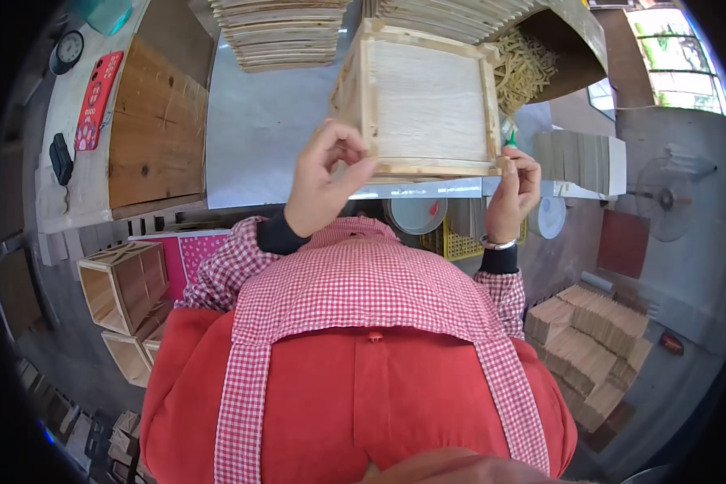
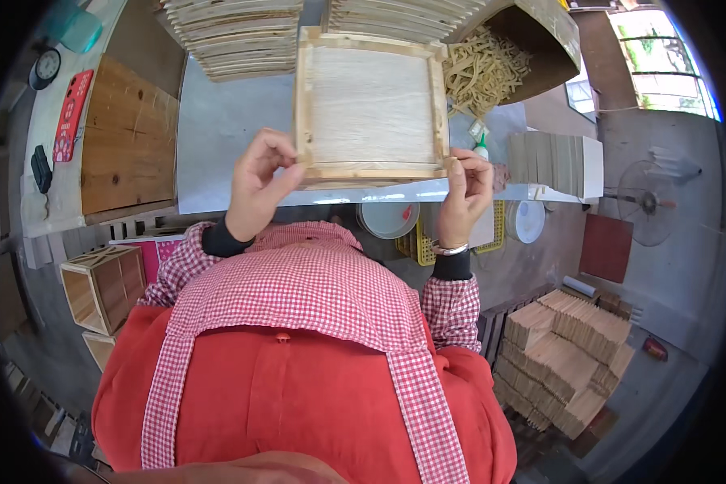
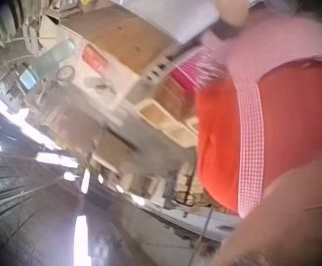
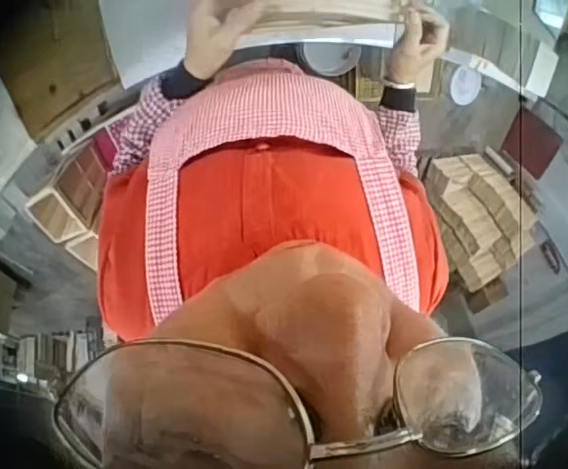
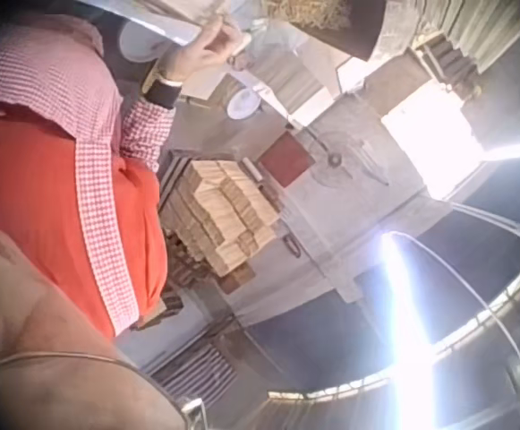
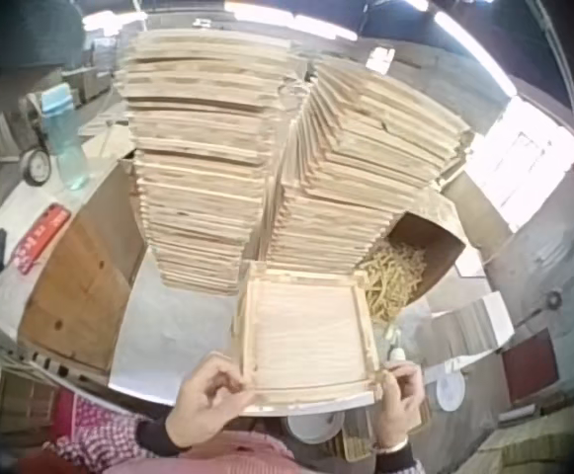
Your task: Applying glue to wooden panels and joining them to assemble finished wooden boxes.
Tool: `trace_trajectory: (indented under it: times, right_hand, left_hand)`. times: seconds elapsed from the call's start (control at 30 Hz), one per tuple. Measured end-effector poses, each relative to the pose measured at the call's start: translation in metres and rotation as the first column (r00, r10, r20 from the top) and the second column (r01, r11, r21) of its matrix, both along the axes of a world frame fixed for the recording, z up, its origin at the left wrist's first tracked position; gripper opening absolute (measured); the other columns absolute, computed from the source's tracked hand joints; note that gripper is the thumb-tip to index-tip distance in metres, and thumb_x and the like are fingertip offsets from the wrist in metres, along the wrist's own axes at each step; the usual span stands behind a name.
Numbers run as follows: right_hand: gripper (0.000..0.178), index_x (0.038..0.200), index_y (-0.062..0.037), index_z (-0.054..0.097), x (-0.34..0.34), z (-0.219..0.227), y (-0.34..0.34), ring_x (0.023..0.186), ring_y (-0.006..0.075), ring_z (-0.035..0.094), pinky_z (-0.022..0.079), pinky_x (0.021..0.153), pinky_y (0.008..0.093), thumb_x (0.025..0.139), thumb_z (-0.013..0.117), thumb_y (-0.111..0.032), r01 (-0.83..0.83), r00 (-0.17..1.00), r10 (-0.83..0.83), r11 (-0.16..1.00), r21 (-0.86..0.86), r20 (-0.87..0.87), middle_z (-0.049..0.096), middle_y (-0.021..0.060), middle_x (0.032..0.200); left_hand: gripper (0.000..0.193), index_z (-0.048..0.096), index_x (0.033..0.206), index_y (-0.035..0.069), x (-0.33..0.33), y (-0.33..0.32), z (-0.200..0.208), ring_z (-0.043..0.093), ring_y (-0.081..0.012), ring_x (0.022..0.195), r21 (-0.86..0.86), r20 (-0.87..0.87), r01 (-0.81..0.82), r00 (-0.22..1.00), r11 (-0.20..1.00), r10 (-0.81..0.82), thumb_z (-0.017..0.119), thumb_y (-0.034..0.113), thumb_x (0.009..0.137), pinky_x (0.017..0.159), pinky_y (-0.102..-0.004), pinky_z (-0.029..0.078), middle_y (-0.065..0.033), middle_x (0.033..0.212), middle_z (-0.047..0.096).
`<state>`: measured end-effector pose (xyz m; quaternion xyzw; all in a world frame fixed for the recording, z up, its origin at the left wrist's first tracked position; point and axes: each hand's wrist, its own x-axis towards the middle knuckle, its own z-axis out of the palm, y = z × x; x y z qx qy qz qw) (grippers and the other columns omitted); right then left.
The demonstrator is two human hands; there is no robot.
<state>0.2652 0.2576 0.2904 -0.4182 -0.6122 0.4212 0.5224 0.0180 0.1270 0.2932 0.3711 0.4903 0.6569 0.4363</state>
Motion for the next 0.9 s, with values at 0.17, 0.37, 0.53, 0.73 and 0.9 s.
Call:
trace_trajectory:
  times: [0.17,0.37,0.53,0.73,0.9]
  right_hand:
    - [0.006,0.090,-0.0022,0.049,-0.002,-0.004,0.007,0.094,0.0145,0.050,0.040,0.087,0.0283,0.087,0.054,-0.001,-0.200,0.973,0.192,0.978,-0.052,-0.128,0.053,0.0094,0.101]
    - [0.006,0.094,-0.0019,0.053,0.007,0.012,0.033,0.091,0.0135,0.050,0.040,0.084,0.0270,0.089,0.052,-0.003,-0.464,0.883,0.451,0.880,-0.102,-0.128,0.054,0.0074,0.100]
    - [0.014,0.098,0.0031,0.059,-0.043,0.035,0.121,0.085,0.0102,0.053,0.042,0.078,0.0231,0.093,0.054,-0.009,-0.294,0.955,0.297,0.947,0.127,-0.005,0.058,0.0042,0.093]
    - [0.017,0.082,0.0005,0.060,-0.090,-0.011,0.165,0.064,0.0040,0.045,0.037,0.057,0.0199,0.092,0.060,-0.014,-0.385,0.923,0.385,0.922,-0.038,0.000,0.054,-0.0049,0.071]
    - [0.022,0.074,-0.0020,0.056,-0.104,-0.019,0.163,0.058,0.0010,0.039,0.031,0.051,0.0191,0.091,0.062,-0.016,-0.258,0.959,0.270,0.958,0.128,-0.087,0.049,-0.0084,0.064]
  left_hand:
    - [0.015,0.050,0.091,0.002,0.007,-0.006,0.008,0.049,-0.0092,0.081,0.067,-0.125,-0.135,0.982,0.989,0.142,0.060,-0.004,0.082,0.075,-0.0234,0.042,-0.0014,0.093,0.047]
    - [0.011,0.055,0.098,0.002,-0.004,-0.013,0.014,0.049,-0.0090,0.087,-0.064,-0.165,-0.229,0.962,0.971,0.216,0.056,0.005,0.088,0.081,-0.0241,0.040,-0.0017,0.094,0.051]
    - [0.032,0.055,0.121,0.001,-0.041,0.070,0.024,0.052,-0.0147,0.108,0.012,-0.251,-0.519,0.826,0.855,0.505,0.049,0.022,0.096,0.093,-0.0291,0.038,-0.0091,0.116,0.057]
    - [0.034,0.062,0.102,-0.001,-0.065,0.138,-0.017,0.057,-0.0104,0.089,0.062,-0.343,-0.395,0.854,0.917,0.391,0.043,0.027,0.099,0.081,-0.0244,0.044,-0.0054,0.098,0.065]
    - [0.038,0.063,0.098,-0.001,-0.067,0.144,-0.009,0.059,-0.0120,0.086,0.036,-0.329,-0.347,0.881,0.937,0.339,0.037,0.027,0.101,0.080,-0.0236,0.044,-0.0058,0.093,0.066]
